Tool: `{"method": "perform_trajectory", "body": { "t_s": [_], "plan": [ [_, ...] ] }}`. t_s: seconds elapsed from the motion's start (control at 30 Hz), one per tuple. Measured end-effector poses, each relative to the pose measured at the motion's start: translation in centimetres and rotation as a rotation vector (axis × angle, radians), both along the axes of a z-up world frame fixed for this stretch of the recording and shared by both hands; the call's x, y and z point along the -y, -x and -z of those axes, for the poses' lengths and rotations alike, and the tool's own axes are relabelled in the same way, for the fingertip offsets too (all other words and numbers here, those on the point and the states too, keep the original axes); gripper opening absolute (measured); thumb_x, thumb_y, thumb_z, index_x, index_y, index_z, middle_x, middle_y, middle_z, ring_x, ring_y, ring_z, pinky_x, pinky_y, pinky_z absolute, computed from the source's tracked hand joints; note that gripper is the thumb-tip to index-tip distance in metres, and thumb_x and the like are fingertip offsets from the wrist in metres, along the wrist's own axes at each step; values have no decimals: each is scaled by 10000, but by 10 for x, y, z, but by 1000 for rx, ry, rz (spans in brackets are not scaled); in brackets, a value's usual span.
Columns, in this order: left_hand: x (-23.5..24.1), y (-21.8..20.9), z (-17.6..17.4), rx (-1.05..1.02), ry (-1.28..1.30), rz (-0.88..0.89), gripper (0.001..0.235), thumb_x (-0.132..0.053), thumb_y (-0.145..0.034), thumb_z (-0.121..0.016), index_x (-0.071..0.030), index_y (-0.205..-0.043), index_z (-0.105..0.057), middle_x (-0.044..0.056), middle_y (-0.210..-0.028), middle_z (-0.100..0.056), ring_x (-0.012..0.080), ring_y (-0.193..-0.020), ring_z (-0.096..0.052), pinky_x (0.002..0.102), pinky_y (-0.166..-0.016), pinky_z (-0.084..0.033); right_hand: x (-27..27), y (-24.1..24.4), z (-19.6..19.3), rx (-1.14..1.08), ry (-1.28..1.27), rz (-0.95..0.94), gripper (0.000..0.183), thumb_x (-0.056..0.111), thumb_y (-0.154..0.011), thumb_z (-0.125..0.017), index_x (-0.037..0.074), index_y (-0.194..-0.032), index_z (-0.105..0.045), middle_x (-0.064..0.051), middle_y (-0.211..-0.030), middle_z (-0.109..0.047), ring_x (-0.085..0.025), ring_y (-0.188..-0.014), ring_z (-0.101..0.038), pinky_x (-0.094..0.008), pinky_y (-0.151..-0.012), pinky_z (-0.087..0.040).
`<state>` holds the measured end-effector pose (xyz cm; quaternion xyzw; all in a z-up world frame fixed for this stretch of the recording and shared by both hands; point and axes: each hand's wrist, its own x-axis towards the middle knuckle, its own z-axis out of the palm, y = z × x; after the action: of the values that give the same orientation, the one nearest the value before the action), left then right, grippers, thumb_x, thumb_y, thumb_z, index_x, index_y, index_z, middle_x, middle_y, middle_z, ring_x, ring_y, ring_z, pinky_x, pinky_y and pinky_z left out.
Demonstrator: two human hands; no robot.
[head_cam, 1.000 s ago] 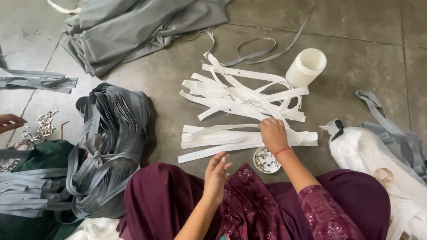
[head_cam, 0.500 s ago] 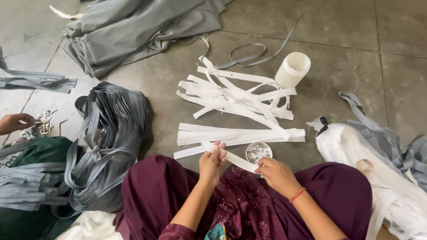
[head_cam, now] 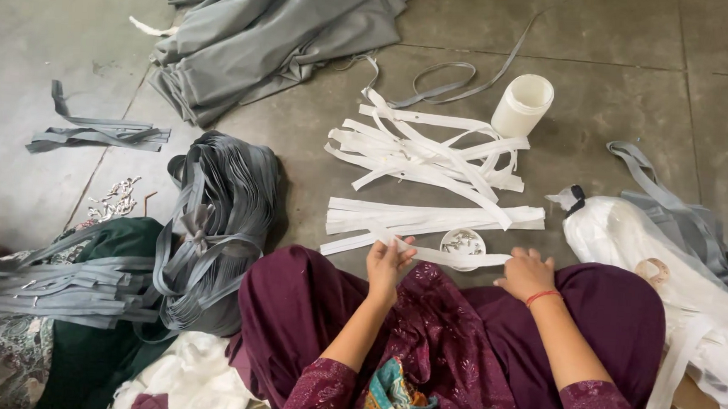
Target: Attaching metal sliders to fabric strips for garment manufacturing.
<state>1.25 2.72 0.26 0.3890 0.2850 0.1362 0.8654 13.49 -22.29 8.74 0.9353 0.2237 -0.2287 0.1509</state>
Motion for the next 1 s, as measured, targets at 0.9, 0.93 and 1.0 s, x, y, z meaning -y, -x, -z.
{"method": "perform_trajectory", "body": {
  "t_s": [0.9, 0.93, 1.0],
  "plan": [
    [47, -6, -7, 60, -395, 346, 158, -128, -977, -621, -30, -1096, -655, 23, -904, -711, 143, -763, -720, 265, -670, -561, -54, 36, 58, -228, -1706, 373, 127, 35, -884, -741, 8, -1008, -756, -18, -914, -727, -66, -786, -651, -220, -686, -522],
    [46, -6, 0, 73, -392, 363, 158, -128, -977, -621, -30, -1096, -655, 23, -904, -711, 143, -763, -720, 265, -670, -561, -55, 37, 53, -205, -1706, 380, 127, 35, -884, -741, 8, -1008, -756, -18, -914, -727, -66, -786, -651, -220, -686, -522],
    [40, -7, 14, 61, -252, 337, 132, -126, -1002, -615, -18, -1055, -667, 33, -894, -711, 153, -766, -732, 251, -645, -537, -60, 41, 45, -157, -1645, 215, 91, 17, -864, -761, 14, -954, -771, -34, -904, -735, -95, -773, -647, -238, -652, -499]
  ]
}}
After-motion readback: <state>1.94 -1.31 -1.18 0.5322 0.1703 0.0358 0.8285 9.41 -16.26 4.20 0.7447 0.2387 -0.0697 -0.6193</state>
